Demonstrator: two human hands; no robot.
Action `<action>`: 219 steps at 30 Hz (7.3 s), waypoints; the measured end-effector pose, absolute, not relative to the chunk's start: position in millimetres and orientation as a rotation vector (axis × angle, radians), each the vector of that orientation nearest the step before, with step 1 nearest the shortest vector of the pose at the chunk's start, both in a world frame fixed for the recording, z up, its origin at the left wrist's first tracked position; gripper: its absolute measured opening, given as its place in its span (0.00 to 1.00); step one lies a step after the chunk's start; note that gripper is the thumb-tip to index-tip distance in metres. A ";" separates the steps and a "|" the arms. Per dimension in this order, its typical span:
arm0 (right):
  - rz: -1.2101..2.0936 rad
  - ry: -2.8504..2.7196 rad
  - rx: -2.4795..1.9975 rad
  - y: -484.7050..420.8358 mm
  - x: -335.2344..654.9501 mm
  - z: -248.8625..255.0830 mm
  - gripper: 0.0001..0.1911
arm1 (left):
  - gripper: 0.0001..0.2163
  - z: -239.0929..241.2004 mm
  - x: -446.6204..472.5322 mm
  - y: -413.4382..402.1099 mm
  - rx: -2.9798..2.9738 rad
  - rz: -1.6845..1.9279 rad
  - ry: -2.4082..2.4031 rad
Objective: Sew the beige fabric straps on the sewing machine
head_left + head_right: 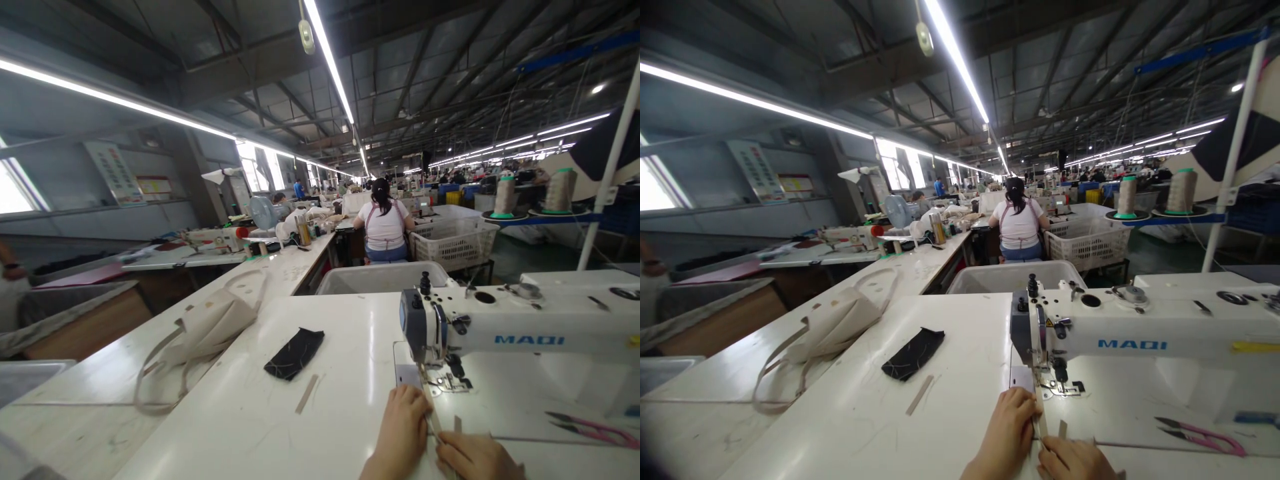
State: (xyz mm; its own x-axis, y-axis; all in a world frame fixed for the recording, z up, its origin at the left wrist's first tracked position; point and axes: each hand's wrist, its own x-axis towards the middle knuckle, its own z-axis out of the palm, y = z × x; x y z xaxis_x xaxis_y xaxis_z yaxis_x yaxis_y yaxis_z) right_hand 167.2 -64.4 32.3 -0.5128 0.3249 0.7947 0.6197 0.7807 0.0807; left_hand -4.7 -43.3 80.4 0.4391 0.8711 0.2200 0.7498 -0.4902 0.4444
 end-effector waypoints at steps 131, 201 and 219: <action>-0.144 -2.278 -1.034 -69.7 183.9 62.4 0.12 | 0.14 87.3 5.3 -36.5 2.495 0.687 1.278; -0.378 -2.163 -0.842 -45.4 156.9 36.7 0.12 | 0.12 81.8 -7.7 -32.9 2.402 0.807 1.321; -0.441 -2.082 -0.810 -46.3 156.9 38.8 0.12 | 0.10 85.3 -6.6 -33.7 2.382 0.796 1.350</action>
State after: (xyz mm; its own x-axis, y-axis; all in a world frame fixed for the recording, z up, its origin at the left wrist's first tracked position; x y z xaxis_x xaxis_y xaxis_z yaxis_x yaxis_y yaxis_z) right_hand 156.9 -46.3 38.8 -0.4405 0.3885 0.8094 0.6835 0.7296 0.0218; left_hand -6.6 -33.7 85.3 0.4087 0.8544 0.3209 0.6944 -0.5193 0.4981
